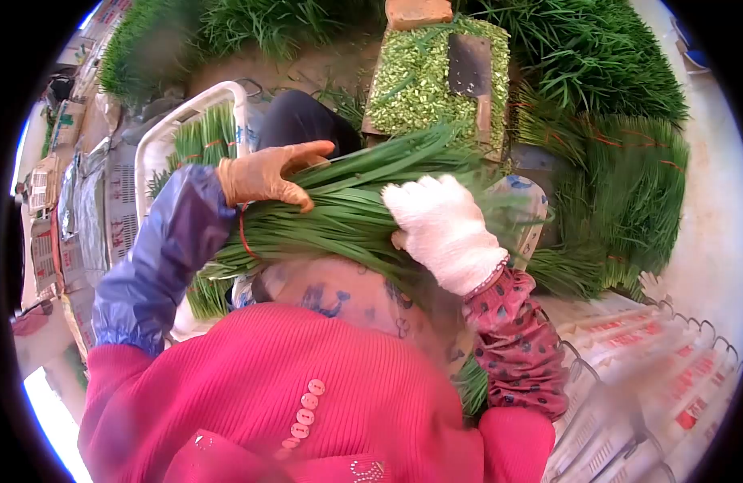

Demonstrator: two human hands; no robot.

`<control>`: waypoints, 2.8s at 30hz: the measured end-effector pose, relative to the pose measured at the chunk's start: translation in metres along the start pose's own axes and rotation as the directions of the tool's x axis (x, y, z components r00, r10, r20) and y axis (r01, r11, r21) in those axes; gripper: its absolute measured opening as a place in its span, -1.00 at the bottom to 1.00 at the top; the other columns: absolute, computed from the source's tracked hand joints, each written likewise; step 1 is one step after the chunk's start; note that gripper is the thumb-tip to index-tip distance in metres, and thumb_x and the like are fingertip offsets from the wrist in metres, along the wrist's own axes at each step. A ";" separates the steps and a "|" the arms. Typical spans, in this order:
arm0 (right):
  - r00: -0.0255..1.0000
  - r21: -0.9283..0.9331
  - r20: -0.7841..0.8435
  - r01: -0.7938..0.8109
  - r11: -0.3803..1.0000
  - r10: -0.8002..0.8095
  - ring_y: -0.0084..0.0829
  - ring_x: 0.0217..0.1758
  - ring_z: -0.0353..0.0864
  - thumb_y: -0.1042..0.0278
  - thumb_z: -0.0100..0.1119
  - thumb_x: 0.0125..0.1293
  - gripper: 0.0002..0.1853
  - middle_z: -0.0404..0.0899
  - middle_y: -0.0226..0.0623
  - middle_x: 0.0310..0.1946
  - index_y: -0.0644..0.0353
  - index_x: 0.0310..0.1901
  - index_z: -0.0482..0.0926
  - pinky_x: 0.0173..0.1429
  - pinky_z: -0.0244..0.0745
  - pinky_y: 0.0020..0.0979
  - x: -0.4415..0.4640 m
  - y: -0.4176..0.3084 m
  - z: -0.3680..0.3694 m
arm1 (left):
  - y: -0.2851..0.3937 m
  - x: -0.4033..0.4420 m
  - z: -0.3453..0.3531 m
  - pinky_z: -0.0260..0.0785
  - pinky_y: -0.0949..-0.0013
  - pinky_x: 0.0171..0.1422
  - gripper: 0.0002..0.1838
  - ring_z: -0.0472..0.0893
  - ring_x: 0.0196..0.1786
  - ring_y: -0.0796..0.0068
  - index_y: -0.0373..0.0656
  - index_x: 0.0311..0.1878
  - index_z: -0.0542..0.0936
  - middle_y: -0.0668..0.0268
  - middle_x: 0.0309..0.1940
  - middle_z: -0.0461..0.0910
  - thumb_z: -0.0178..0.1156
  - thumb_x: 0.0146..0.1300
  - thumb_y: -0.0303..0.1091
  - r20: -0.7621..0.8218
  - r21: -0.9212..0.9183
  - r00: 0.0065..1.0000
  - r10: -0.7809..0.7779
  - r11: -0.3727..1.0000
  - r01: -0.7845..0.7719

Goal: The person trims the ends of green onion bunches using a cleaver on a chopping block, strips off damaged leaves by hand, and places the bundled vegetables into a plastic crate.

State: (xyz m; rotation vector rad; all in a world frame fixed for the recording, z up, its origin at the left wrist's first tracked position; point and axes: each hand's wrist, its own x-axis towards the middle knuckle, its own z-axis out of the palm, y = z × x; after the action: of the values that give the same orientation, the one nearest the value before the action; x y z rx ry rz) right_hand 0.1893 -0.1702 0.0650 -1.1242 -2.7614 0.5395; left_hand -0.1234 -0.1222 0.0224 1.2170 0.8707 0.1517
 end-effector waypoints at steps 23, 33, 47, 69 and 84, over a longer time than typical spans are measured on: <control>0.927 -0.058 -0.369 0.046 0.997 -0.064 -0.30 -0.06 0.62 0.33 0.50 -0.05 -0.54 0.57 -0.44 -0.24 -0.11 -0.05 0.57 0.02 0.48 -0.25 0.078 0.000 0.047 | 0.061 -0.106 -0.005 0.50 0.33 0.24 -0.43 0.67 0.10 0.29 -0.23 0.05 0.71 0.11 0.10 0.68 0.63 -0.01 -0.14 -0.752 0.557 0.594 0.285 0.757 0.342; 0.933 -0.038 -0.360 -0.002 0.999 -0.012 -0.26 -0.03 0.62 0.27 0.56 -0.06 -0.46 0.59 -0.40 -0.19 -0.09 0.01 0.54 0.06 0.48 -0.23 0.070 0.001 0.055 | -0.007 -0.068 0.044 0.46 0.20 0.34 -0.66 0.64 0.20 0.16 -0.17 0.00 0.75 0.12 0.05 0.72 0.49 0.16 -0.32 -0.685 0.696 0.506 0.525 0.677 0.239; 0.935 0.050 -0.349 -0.044 0.998 0.059 -0.17 0.00 0.62 0.37 0.49 -0.05 -0.50 0.62 -0.35 -0.19 -0.02 -0.01 0.55 0.05 0.49 -0.14 0.067 0.009 0.063 | -0.012 -0.235 -0.030 0.09 0.66 -0.69 -0.57 0.30 -0.76 0.80 -0.30 0.17 0.60 0.20 -0.36 0.76 -0.03 0.63 -0.11 -0.884 0.037 0.465 0.052 0.998 -0.042; 0.948 -0.014 -0.303 -0.107 0.994 0.098 -0.24 0.13 0.61 0.31 0.54 0.00 -0.40 0.64 -0.36 -0.03 -0.06 0.13 0.52 0.19 0.45 -0.18 0.067 0.005 0.062 | 0.021 -0.107 0.007 0.41 0.21 0.37 -0.51 0.60 0.23 0.20 -0.09 0.06 0.76 0.16 0.07 0.71 0.58 -0.04 -0.41 -0.308 0.682 0.854 0.420 0.723 -0.109; 0.947 -0.024 -0.298 -0.128 0.992 0.115 -0.21 0.09 0.62 0.33 0.54 -0.04 -0.40 0.64 -0.34 -0.07 -0.03 0.10 0.53 0.14 0.46 -0.17 0.061 0.007 0.067 | -0.023 -0.127 0.049 0.49 0.25 0.17 -0.84 0.66 0.00 0.30 -0.35 -0.12 0.63 0.02 0.05 0.70 0.16 0.49 -0.43 -0.810 -0.007 0.536 0.239 0.909 -0.417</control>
State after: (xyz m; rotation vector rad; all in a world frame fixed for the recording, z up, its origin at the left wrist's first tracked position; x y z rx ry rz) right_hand 0.1343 -0.1415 -0.0019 -1.2746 -2.4694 0.2946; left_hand -0.1847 -0.2362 0.0701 1.0924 1.3459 1.1648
